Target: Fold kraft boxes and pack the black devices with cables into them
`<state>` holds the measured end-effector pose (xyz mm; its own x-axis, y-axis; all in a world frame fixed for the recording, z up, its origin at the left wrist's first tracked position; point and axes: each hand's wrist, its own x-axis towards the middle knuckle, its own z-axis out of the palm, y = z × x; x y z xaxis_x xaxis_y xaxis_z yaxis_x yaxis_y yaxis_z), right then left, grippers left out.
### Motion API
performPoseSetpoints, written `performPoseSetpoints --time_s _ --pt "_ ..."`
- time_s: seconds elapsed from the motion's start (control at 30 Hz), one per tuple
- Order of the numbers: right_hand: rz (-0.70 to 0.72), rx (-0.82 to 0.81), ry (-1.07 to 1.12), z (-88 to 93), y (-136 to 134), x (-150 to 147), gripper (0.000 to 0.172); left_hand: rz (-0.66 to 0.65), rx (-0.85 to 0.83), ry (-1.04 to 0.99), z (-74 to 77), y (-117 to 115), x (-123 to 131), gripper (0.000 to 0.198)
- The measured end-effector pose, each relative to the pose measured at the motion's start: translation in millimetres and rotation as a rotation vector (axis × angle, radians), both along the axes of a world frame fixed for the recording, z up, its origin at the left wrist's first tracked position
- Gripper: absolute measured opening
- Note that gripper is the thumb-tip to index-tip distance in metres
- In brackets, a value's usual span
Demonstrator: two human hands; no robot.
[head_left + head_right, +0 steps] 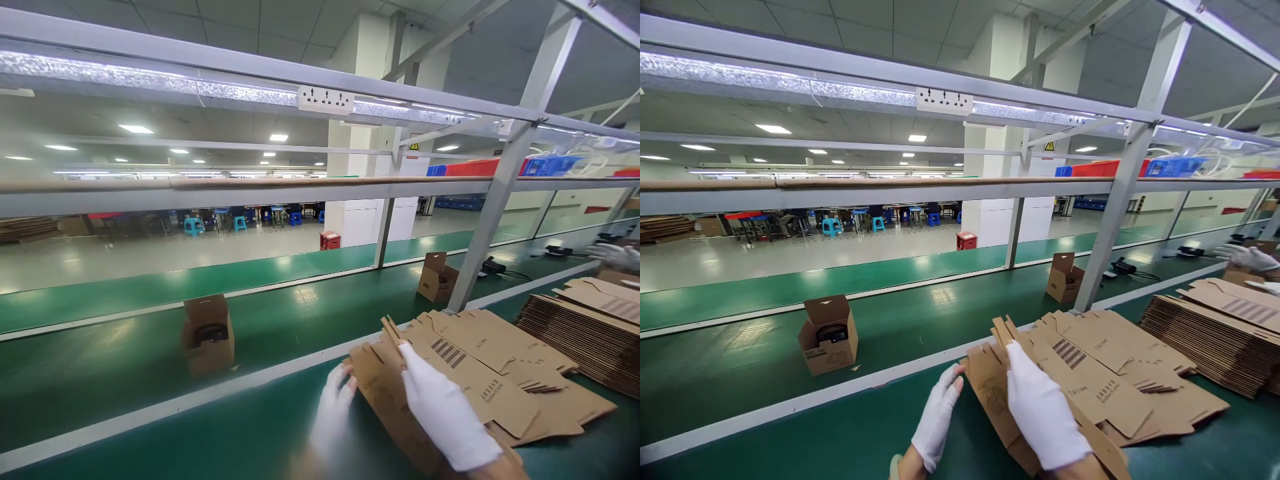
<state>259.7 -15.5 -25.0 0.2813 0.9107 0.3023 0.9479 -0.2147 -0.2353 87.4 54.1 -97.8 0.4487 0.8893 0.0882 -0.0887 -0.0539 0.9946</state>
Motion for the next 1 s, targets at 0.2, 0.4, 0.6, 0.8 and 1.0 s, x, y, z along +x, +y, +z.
performPoseSetpoints --time_s 0.2,0.4,0.6,0.8,1.0 --pt "-0.008 0.272 0.407 38.0 -58.7 14.9 0.061 0.148 -0.033 -0.117 25.2 5.8 -29.4 0.075" --pt "0.091 0.325 0.721 42.5 -17.2 -1.6 0.055 0.171 0.119 -0.255 58.1 -8.6 -65.2 0.056" --pt "0.184 0.247 0.838 32.4 30.6 -15.9 0.062 -0.105 0.443 -0.097 79.7 -37.6 -86.1 0.055" --pt "0.371 -0.001 0.874 32.4 21.9 -21.1 0.056 -0.218 0.41 0.006 80.6 -39.6 -85.1 0.048" --pt "0.433 0.059 0.901 20.5 25.4 8.6 0.07 -0.371 0.321 0.109 66.5 -30.1 -61.3 0.082"
